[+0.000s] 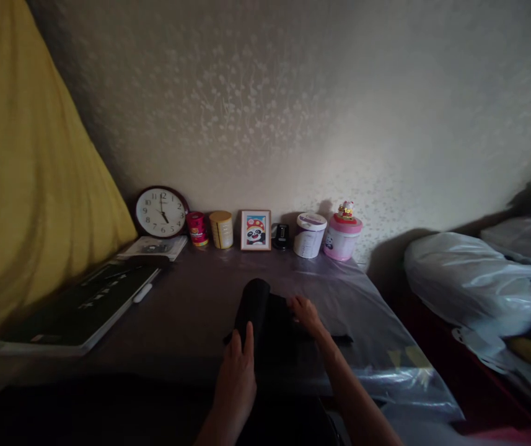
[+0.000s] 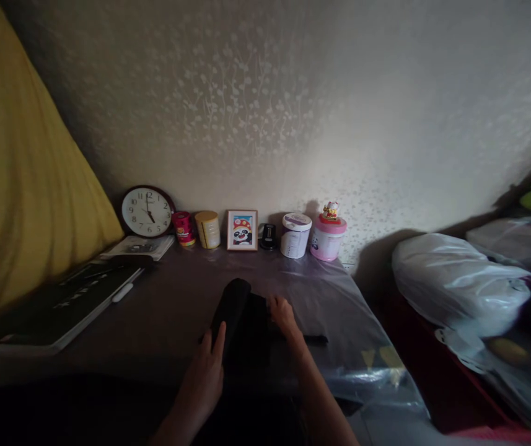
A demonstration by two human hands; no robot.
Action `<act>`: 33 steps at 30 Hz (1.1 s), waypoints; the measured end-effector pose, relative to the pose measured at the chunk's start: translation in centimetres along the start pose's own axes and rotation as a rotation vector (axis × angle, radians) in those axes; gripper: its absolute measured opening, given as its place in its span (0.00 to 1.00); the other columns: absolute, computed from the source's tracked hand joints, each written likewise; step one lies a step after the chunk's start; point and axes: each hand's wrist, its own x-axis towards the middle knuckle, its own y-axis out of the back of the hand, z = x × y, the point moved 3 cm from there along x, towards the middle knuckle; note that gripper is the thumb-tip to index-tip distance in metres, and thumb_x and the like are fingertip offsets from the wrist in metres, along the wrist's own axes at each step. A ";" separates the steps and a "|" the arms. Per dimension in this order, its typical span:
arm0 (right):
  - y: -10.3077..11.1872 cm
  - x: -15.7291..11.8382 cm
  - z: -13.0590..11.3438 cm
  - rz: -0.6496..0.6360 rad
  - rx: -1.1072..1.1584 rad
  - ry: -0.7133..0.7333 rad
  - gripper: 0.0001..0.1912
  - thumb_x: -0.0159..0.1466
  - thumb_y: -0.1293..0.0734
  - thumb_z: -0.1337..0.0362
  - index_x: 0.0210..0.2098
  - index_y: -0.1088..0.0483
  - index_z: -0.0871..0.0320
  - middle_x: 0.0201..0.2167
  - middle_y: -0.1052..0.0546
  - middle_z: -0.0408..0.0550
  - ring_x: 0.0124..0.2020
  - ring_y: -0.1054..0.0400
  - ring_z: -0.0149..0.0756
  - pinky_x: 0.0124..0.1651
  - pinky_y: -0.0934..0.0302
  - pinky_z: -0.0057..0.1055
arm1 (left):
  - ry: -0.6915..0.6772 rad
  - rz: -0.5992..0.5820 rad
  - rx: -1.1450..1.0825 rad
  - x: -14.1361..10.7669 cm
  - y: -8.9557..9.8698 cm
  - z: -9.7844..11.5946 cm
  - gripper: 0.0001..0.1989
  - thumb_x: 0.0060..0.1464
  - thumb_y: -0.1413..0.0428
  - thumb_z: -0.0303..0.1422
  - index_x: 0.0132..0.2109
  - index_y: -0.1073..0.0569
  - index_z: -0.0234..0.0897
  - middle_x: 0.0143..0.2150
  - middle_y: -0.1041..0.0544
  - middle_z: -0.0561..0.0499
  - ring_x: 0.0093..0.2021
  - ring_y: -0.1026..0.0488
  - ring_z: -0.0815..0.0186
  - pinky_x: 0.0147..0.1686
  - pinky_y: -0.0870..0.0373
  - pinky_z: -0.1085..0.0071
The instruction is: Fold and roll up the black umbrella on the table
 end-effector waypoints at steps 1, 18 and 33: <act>-0.1 -0.6 0.0 -0.016 0.015 -0.006 0.16 0.64 0.45 0.65 0.32 0.27 0.59 0.25 0.24 0.45 0.26 0.30 0.30 0.27 0.41 0.23 | 0.003 -0.011 -0.016 0.0 0.2 0.0 0.38 0.47 0.58 0.13 0.65 0.57 0.32 0.59 0.40 0.32 0.54 0.34 0.56 0.47 0.33 0.67; -2.0 -5.0 -4.7 0.106 0.105 0.079 0.19 0.58 0.37 0.63 0.48 0.33 0.64 0.42 0.24 0.57 0.45 0.30 0.44 0.45 0.39 0.33 | 0.061 -0.237 -0.212 0.0 1.5 -0.3 0.40 0.46 0.57 0.15 0.64 0.65 0.27 0.66 0.54 0.33 0.64 0.49 0.58 0.56 0.43 0.67; -4.7 -5.0 -10.3 0.032 0.181 0.060 0.20 0.58 0.36 0.66 0.49 0.32 0.65 0.34 0.22 0.54 0.41 0.28 0.41 0.39 0.39 0.28 | -0.048 -0.122 -0.154 0.0 0.1 -1.0 0.36 0.42 0.59 0.13 0.62 0.53 0.21 0.65 0.50 0.31 0.65 0.53 0.57 0.57 0.42 0.63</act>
